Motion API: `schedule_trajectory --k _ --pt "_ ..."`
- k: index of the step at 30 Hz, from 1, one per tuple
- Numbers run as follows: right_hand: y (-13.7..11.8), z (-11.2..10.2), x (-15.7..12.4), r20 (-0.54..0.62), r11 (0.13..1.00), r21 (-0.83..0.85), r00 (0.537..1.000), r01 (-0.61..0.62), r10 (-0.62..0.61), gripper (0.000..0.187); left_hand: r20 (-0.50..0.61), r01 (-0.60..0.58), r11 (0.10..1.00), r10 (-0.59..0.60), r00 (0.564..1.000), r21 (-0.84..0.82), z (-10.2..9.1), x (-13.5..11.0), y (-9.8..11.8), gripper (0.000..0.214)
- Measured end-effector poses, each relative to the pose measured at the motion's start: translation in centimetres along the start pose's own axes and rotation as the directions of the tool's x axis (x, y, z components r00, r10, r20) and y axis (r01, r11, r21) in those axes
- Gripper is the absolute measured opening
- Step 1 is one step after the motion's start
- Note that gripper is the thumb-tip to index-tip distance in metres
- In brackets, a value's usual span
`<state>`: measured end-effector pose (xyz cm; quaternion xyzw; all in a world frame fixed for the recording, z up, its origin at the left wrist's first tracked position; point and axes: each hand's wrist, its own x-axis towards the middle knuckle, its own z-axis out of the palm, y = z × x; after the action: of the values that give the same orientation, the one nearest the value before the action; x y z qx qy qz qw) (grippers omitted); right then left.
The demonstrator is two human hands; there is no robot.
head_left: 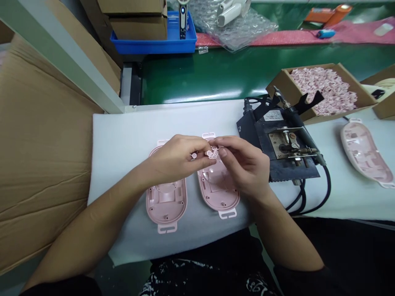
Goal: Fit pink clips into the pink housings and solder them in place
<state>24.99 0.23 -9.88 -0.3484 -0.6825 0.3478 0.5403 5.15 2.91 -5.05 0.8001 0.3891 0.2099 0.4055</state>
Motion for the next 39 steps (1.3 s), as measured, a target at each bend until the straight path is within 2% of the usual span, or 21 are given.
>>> schedule_trajectory --k 4,7,13,24,33,35,37,39 --pt "-0.24 0.02 -0.03 -0.031 0.982 0.184 0.998 -0.041 0.047 0.029 -0.012 0.042 0.995 -0.043 0.999 -0.088 -0.25 -0.19 0.14 0.021" --pt "-0.3 -0.01 0.0 -0.072 0.97 0.24 0.995 -0.047 0.066 0.032 -0.012 0.049 0.99 -0.051 0.999 -0.132 -0.37 -0.26 0.23 0.015" --pt "-0.4 0.02 0.03 -0.11 0.974 0.217 0.989 -0.068 0.093 0.031 -0.03 0.107 0.983 -0.112 0.993 -0.151 -0.4 -0.28 0.21 0.029" --pt "-0.39 -0.07 0.03 -0.13 0.976 0.215 0.99 -0.031 0.06 0.029 0.102 0.019 0.954 0.012 0.995 -0.3 -0.42 -0.07 -0.38 0.026" --pt "-0.31 -0.18 -0.1 -0.131 0.982 0.182 0.988 -0.056 0.08 0.023 0.149 0.071 0.931 -0.018 0.989 -0.358 -0.35 -0.1 0.03 0.034" --pt "-0.27 -0.17 -0.15 -0.141 0.984 0.17 0.986 -0.062 0.087 0.023 0.099 0.07 0.942 -0.04 0.994 -0.328 -0.2 -0.14 -0.1 0.03" --pt "-0.29 -0.16 -0.14 -0.164 0.985 0.151 0.981 -0.077 0.102 0.02 -0.001 0.059 0.958 -0.062 0.998 -0.28 0.02 -0.16 -0.27 0.027" --pt "-0.34 -0.17 -0.09 -0.181 0.985 0.146 0.977 -0.088 0.114 0.019 -0.1 0.04 0.974 -0.064 0.993 -0.221 0.27 -0.15 -0.38 0.039"
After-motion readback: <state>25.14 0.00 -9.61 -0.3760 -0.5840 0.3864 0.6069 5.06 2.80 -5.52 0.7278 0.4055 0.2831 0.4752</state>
